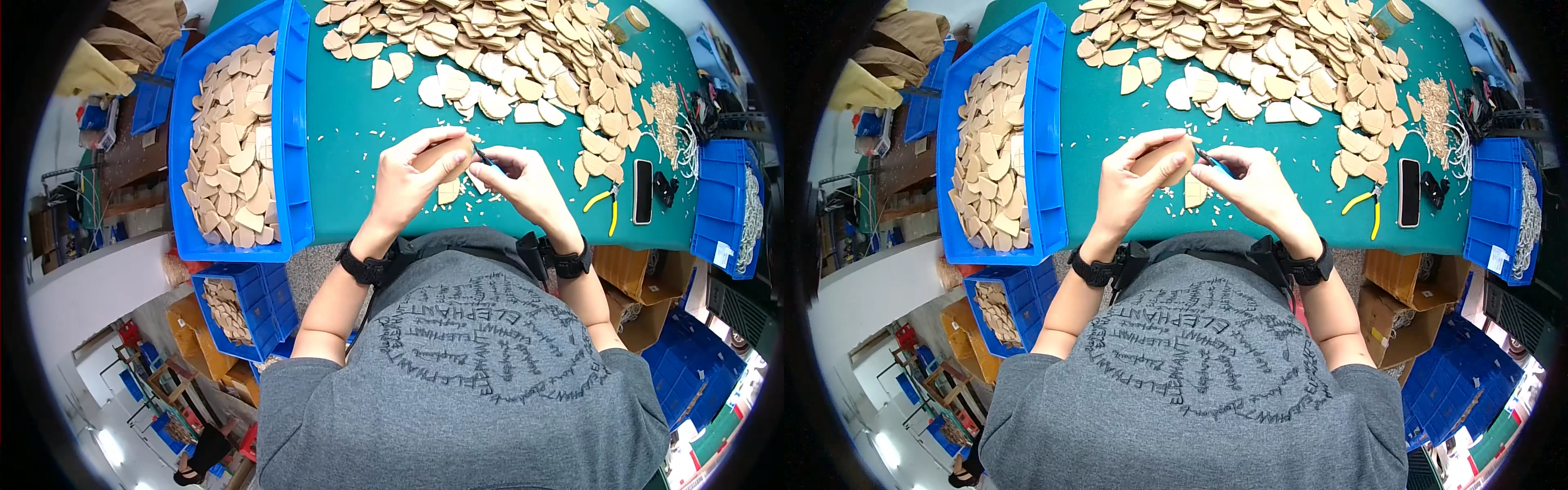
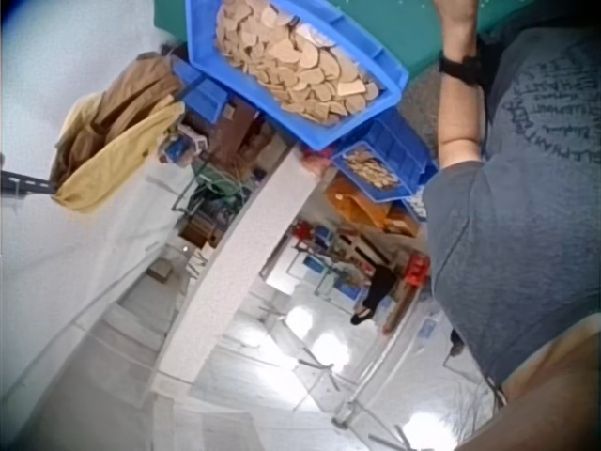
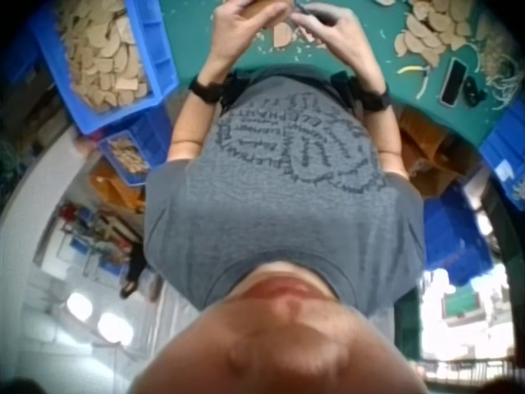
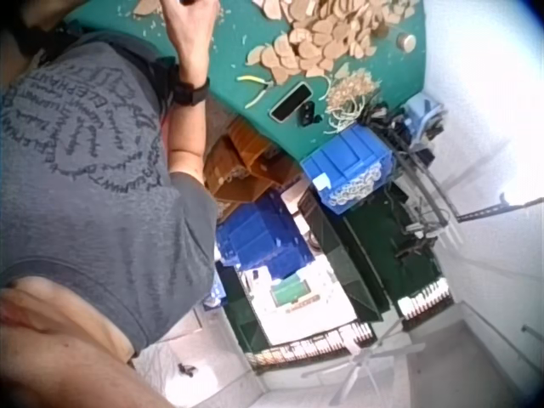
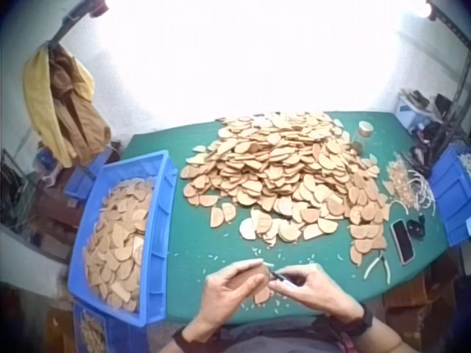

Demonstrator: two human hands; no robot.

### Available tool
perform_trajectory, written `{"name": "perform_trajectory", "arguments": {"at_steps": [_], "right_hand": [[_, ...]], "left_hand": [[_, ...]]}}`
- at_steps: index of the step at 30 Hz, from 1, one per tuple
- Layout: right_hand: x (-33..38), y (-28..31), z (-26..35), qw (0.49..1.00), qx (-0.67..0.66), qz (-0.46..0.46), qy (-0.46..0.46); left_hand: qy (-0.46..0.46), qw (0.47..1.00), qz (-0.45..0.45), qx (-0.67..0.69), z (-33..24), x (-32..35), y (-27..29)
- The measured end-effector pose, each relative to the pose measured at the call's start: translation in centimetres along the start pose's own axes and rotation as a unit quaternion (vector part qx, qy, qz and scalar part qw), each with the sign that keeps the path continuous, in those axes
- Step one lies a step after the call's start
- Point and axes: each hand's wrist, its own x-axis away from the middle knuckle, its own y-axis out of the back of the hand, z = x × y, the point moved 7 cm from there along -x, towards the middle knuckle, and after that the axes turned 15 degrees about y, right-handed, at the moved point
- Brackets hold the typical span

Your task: The person uses a small blue utility knife to trim the edges of small, light-colored wooden pieces. They pick up each piece from a large pile on a green table, carefully shave off excess material, and place the finished piece into a blue plastic bin. The process is repetitive, focusing on refining the shape of each individual piece.

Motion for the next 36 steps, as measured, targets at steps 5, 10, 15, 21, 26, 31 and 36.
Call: {"name": "perform_trajectory", "arguments": {"at_steps": [5,10,15,21,26,31,36], "right_hand": [[0.0,-0.1,0.0,1.0,-0.018,-0.016,-0.006],[0.0,0.1,0.4,1.0,0.01,-0.016,-0.012],[0.0,0.1,0.8,0.999,0.035,-0.01,0.001],[-0.1,0.2,0.2,0.998,0.06,-0.008,0.014],[0.0,0.8,-0.6,0.998,0.006,-0.053,-0.019],[0.4,1.6,-1.1,0.997,-0.014,-0.077,-0.027],[1.3,3.2,-3.4,0.995,0.002,-0.094,-0.035]], "left_hand": [[-0.032,0.999,-0.009,-0.031,0.1,0.1,0.0],[-0.037,0.998,-0.034,-0.033,-0.2,0.3,0.2],[-0.039,0.998,-0.034,-0.04,-0.2,0.4,0.2],[-0.002,1.0,-0.009,-0.029,0.4,0.1,0.3],[0.053,0.995,0.003,0.084,1.6,-0.1,1.2],[0.147,0.973,-0.102,0.146,3.6,0.9,7.4],[0.018,0.869,-0.495,0.025,3.3,4.8,24.7]]}}
